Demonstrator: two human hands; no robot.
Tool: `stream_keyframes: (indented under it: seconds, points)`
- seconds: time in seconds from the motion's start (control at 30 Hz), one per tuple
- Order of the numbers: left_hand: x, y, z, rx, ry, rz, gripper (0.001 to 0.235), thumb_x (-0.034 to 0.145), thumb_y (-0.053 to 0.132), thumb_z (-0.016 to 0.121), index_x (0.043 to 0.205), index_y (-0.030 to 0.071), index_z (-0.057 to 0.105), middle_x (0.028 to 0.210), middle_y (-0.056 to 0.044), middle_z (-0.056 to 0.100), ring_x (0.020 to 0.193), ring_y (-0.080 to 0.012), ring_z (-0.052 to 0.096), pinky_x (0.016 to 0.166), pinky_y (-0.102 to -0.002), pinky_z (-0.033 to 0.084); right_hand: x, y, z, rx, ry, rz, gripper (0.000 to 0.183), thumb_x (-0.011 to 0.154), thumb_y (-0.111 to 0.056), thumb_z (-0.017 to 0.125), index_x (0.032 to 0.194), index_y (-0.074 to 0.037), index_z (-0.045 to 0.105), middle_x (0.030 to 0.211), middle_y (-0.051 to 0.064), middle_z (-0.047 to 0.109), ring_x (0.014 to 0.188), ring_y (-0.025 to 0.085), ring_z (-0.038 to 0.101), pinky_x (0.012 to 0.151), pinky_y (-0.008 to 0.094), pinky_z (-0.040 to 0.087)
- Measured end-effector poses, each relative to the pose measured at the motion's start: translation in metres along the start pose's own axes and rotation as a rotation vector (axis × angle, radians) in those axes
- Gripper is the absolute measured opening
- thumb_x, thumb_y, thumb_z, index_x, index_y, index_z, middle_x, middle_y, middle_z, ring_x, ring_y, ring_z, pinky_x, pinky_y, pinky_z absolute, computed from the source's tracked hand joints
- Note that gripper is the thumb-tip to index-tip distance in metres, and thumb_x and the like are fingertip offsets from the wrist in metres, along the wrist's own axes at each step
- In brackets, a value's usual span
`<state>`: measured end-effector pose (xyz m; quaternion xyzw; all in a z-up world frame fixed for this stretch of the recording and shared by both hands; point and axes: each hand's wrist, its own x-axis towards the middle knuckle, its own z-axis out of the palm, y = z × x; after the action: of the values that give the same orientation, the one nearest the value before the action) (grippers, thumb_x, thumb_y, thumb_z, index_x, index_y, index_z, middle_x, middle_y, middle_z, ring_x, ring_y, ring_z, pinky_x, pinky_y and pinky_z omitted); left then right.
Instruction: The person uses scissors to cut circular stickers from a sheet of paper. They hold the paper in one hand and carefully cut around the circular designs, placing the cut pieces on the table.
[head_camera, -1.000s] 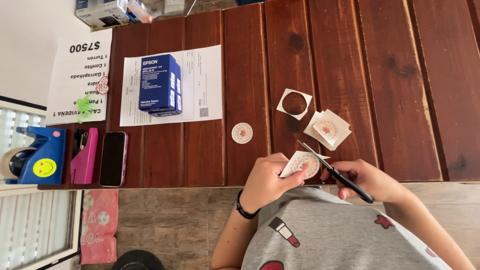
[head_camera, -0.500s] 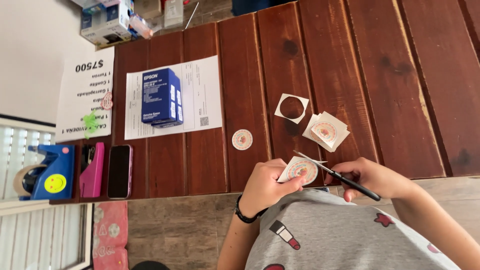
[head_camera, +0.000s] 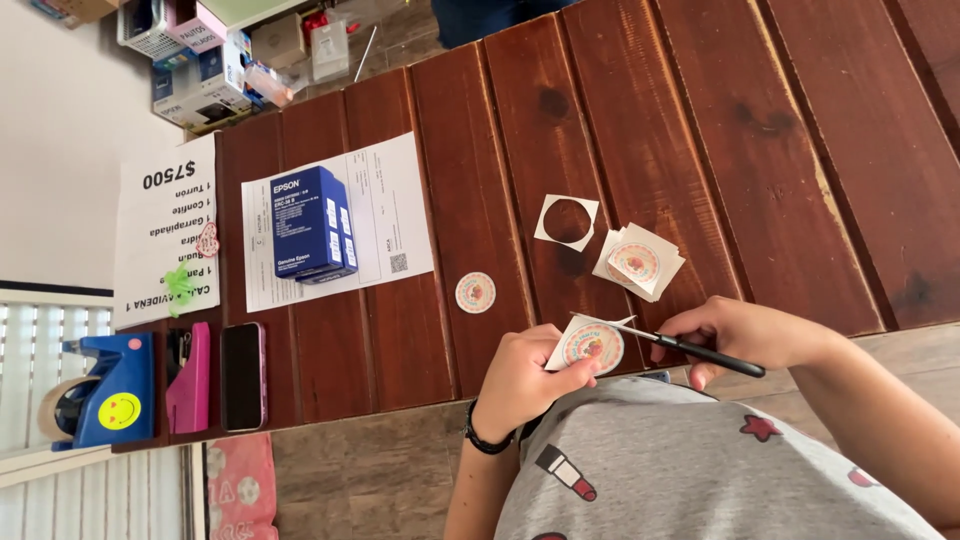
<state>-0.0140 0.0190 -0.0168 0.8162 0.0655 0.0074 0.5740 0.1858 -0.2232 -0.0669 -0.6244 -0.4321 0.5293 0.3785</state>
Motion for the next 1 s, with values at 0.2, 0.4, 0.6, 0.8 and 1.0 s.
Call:
stream_keyframes:
  seconds: [0.2, 0.4, 0.6, 0.8, 1.0]
  points:
    - [0.002, -0.003, 0.0, 0.007, -0.035, -0.013, 0.025, 0.092, 0.033, 0.071, 0.073, 0.018, 0.079, 0.082, 0.003, 0.073, 0.077, -0.0078, 0.068, 0.074, -0.024, 0.051, -0.003, -0.003, -0.006, 0.003, -0.013, 0.011, 0.06, 0.067, -0.054, 0.086, 0.106, -0.009, 0.081, 0.066, -0.002, 0.07, 0.061, 0.01, 0.058, 0.055, 0.025, 0.047]
    - [0.004, -0.002, 0.0, 0.003, -0.067, -0.032, 0.024, 0.091, 0.033, 0.072, 0.075, 0.016, 0.08, 0.082, 0.003, 0.075, 0.08, -0.0071, 0.069, 0.074, -0.023, 0.051, -0.005, 0.001, -0.009, -0.042, -0.02, 0.037, 0.06, 0.067, -0.052, 0.088, 0.11, -0.011, 0.082, 0.066, -0.003, 0.074, 0.062, 0.009, 0.059, 0.057, 0.023, 0.047]
    - [0.003, -0.002, -0.002, 0.019, -0.087, -0.008, 0.028, 0.093, 0.034, 0.07, 0.074, 0.016, 0.079, 0.081, 0.002, 0.075, 0.079, -0.0081, 0.07, 0.072, -0.024, 0.051, -0.004, 0.001, -0.01, -0.024, -0.036, 0.051, 0.059, 0.066, -0.048, 0.091, 0.11, -0.01, 0.083, 0.067, -0.003, 0.074, 0.062, 0.009, 0.059, 0.056, 0.024, 0.046]
    - [0.0, -0.002, -0.002, 0.045, -0.101, -0.01, 0.028, 0.093, 0.035, 0.069, 0.074, 0.017, 0.079, 0.081, 0.002, 0.074, 0.078, -0.0079, 0.07, 0.073, -0.024, 0.052, -0.004, 0.009, -0.012, -0.064, -0.032, 0.061, 0.065, 0.061, -0.053, 0.091, 0.11, -0.011, 0.084, 0.071, -0.005, 0.072, 0.064, 0.009, 0.058, 0.058, 0.023, 0.047]
    - [-0.004, -0.001, -0.002, 0.038, -0.087, -0.035, 0.027, 0.091, 0.035, 0.069, 0.078, 0.014, 0.08, 0.081, 0.002, 0.076, 0.076, -0.0086, 0.07, 0.07, -0.025, 0.052, -0.003, 0.007, -0.012, -0.08, -0.038, 0.079, 0.064, 0.062, -0.053, 0.091, 0.11, -0.012, 0.085, 0.07, -0.005, 0.07, 0.062, 0.009, 0.055, 0.058, 0.023, 0.045]
